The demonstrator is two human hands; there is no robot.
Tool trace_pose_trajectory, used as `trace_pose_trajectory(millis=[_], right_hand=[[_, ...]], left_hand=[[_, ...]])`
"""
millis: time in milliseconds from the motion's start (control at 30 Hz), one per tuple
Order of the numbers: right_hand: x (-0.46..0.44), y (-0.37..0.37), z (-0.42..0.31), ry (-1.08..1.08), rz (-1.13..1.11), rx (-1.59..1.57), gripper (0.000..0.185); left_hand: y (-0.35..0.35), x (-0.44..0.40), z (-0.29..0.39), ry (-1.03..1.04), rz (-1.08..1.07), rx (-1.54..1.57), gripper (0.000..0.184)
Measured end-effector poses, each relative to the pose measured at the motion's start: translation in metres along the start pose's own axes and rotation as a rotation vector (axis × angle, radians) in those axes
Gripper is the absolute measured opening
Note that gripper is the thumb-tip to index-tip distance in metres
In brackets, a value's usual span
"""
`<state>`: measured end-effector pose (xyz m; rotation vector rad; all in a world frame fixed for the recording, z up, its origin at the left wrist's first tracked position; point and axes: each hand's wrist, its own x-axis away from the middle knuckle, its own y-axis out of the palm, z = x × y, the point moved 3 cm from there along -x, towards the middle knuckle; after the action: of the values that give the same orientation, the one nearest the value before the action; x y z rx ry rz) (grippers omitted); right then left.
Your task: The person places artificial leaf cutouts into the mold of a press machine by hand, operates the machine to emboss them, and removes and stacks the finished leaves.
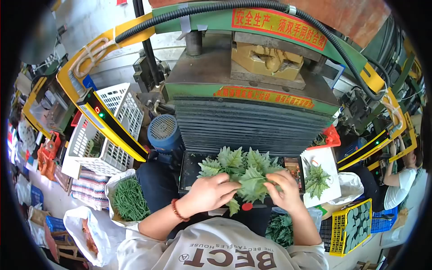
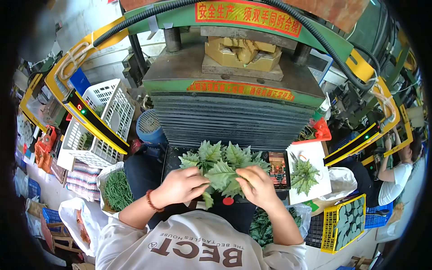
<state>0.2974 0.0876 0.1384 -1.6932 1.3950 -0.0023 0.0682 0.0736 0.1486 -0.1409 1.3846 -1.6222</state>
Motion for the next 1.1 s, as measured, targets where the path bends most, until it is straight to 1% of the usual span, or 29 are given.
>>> trace_pose_trajectory(millis=[100,133,267,300,400,433,467,600,633,667,700,767,800,933,967,1100], right_hand=[[-0.015,-0.028,-0.028,-0.211,-0.060,0.005,0.023],[-0.018,-0.028,-0.028,-0.211,-0.058,0.005,0.023],[-0.029,-0.026,-0.026,-0.119,0.011,0.200,0.017],[-0.028,-0.022,-0.020,-0.118,0.010,0.198,0.017],[-0.009,0.011,0.028,-0.012,-0.098,0.255,0.022],[-0.004,0.017,0.037,0.023,-0.134,0.274,0.024],[-0.002,0.018,0.035,0.025,-0.136,0.272,0.024],[-0.008,-0.001,0.010,0.111,0.071,0.251,0.036],[-0.011,-0.004,0.006,0.086,0.017,0.175,0.041],[-0.011,-0.006,0.002,0.065,-0.038,0.098,0.047],[-0.017,0.001,-0.007,0.072,-0.044,0.091,0.047],[-0.043,0.029,-0.025,0.135,-0.204,-0.478,0.046],[-0.050,0.032,-0.024,0.130,-0.207,-0.478,0.046],[-0.067,0.052,-0.002,0.649,-0.114,-1.008,0.046],[-0.070,0.053,0.000,0.656,-0.127,-1.007,0.046],[-0.082,0.048,-0.001,0.458,-0.273,-0.985,0.030]], left_hand=[[-0.033,-0.007,0.009,0.052,-0.030,0.190,0.009],[-0.035,-0.011,0.006,0.053,-0.030,0.189,0.009],[-0.037,-0.023,-0.007,0.089,0.093,-0.112,0.009],[-0.028,-0.023,-0.012,0.087,0.092,-0.112,0.009],[0.027,-0.018,-0.040,-0.082,-0.005,-0.096,0.016],[0.038,-0.014,-0.046,-0.139,-0.038,-0.091,0.019],[0.036,-0.012,-0.046,-0.141,-0.040,-0.090,0.019],[-0.003,-0.003,-0.051,-0.511,0.358,0.303,0.028],[-0.006,-0.007,-0.047,-0.519,0.353,0.302,0.028],[-0.006,-0.013,-0.041,-0.522,0.394,0.457,0.026],[-0.007,-0.020,-0.034,-0.523,0.435,0.611,0.024],[-0.010,-0.036,-0.031,-0.498,0.534,0.915,0.020],[-0.012,-0.040,-0.033,-0.497,0.540,0.912,0.020],[-0.008,-0.053,-0.042,-0.521,0.278,1.340,0.014],[-0.009,-0.053,-0.047,-0.532,0.287,1.344,0.014],[-0.013,-0.047,-0.066,-0.630,0.010,1.103,0.006]])
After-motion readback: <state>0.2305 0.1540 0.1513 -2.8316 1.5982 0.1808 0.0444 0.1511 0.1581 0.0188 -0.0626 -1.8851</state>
